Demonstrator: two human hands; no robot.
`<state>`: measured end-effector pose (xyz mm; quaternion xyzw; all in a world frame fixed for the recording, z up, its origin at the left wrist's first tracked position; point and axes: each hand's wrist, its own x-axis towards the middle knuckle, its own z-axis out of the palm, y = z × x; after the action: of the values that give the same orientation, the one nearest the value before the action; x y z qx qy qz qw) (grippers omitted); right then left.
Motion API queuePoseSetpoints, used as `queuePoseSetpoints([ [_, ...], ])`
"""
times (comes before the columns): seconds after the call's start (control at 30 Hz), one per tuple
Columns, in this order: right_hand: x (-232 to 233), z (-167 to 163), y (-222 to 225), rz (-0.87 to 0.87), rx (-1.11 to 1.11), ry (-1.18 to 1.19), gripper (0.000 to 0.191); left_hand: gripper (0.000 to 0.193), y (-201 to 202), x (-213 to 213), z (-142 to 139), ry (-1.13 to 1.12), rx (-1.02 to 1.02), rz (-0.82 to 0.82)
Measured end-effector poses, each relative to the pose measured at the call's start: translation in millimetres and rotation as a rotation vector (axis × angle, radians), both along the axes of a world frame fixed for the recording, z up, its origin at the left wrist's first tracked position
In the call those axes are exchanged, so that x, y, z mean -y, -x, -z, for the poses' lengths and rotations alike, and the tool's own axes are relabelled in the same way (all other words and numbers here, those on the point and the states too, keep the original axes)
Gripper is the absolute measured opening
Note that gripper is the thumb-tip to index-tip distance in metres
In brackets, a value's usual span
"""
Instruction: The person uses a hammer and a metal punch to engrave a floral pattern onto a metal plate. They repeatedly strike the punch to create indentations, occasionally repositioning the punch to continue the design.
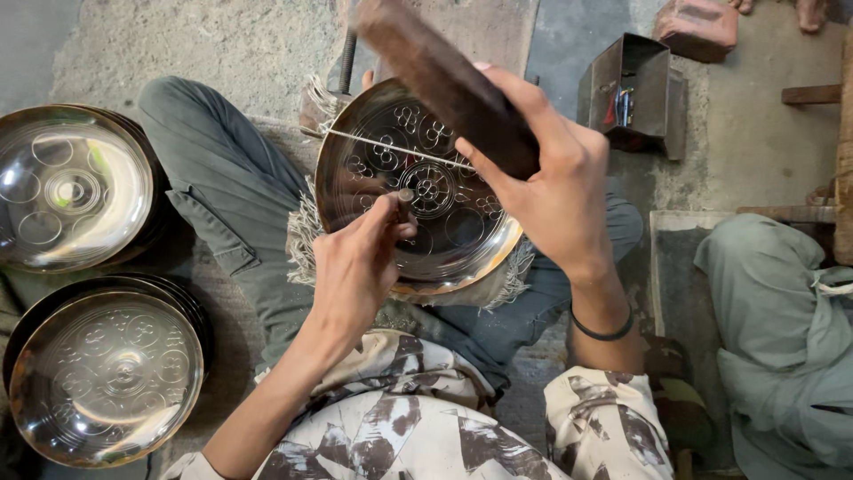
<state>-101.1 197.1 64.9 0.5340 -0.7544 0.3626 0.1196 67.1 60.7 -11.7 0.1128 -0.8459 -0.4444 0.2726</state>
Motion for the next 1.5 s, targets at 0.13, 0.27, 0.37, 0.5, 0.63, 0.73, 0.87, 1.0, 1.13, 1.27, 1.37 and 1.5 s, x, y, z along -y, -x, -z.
queuePoseSetpoints([
  [0.13, -1.1, 7.1, -1.5, 0.004, -0.108, -0.087, 0.056, 0.048, 0.5, -0.7, -0.5, -0.018, 0.082, -0.029],
  [0.27, -2.1, 6.0, -1.9, 0.050, 0.121, 0.019, 0.053, 0.047, 0.2, -0.8, 0.7, 0.007, 0.034, -0.038],
  [0.37, -2.4, -1.1, -1.1, 0.003, 0.073, -0.064, 0.059, 0.054, -0.1, 0.5, 2.3, 0.008, 0.066, -0.039],
  [0.5, 0.7, -14.9, -3.7, -0.128, -0.243, -0.500, 0.080, 0.047, -1.6, -1.7, 4.5, 0.011, 0.062, -0.056],
  [0.63, 8.2, -32.3, -7.6, -0.122, -0.255, -0.518, 0.079, 0.043, -3.7, -4.9, 5.0, 0.021, 0.062, -0.113],
  [0.73, 15.8, -41.5, -7.9, -0.135, -0.339, -0.605, 0.080, 0.031, -3.5, -6.0, 4.4, 0.043, 0.074, -0.148],
  [0.87, 25.7, -39.4, -7.6, -0.093, -0.389, -0.547, 0.072, 0.038, -4.4, -8.8, 2.8, -0.040, 0.084, -0.182],
  [1.0, 28.4, -40.4, -10.5, -0.172, -0.427, -0.602, 0.070, 0.024, -7.2, -12.9, 1.3, 0.002, 0.093, -0.229],
  [1.13, 35.4, -54.7, -19.7, -0.180, -0.497, -0.635, 0.073, 0.024, -9.1, -15.0, 0.6, 0.029, 0.061, -0.244],
  [1.27, 43.7, -61.2, -26.5, -0.151, -0.298, -0.534, 0.057, 0.016, -10.7, -15.4, 1.3, 0.017, 0.086, -0.264],
  [1.37, 38.2, -54.7, -25.4, -0.198, -0.626, -0.845, 0.077, 0.019, -13.0, -16.8, 2.7, 0.002, 0.073, -0.270],
  [1.5, 19.8, -44.6, -24.8, -0.165, -0.434, -0.617, 0.066, 0.015, -15.9, -17.1, 6.5, -0.003, 0.042, -0.270],
])
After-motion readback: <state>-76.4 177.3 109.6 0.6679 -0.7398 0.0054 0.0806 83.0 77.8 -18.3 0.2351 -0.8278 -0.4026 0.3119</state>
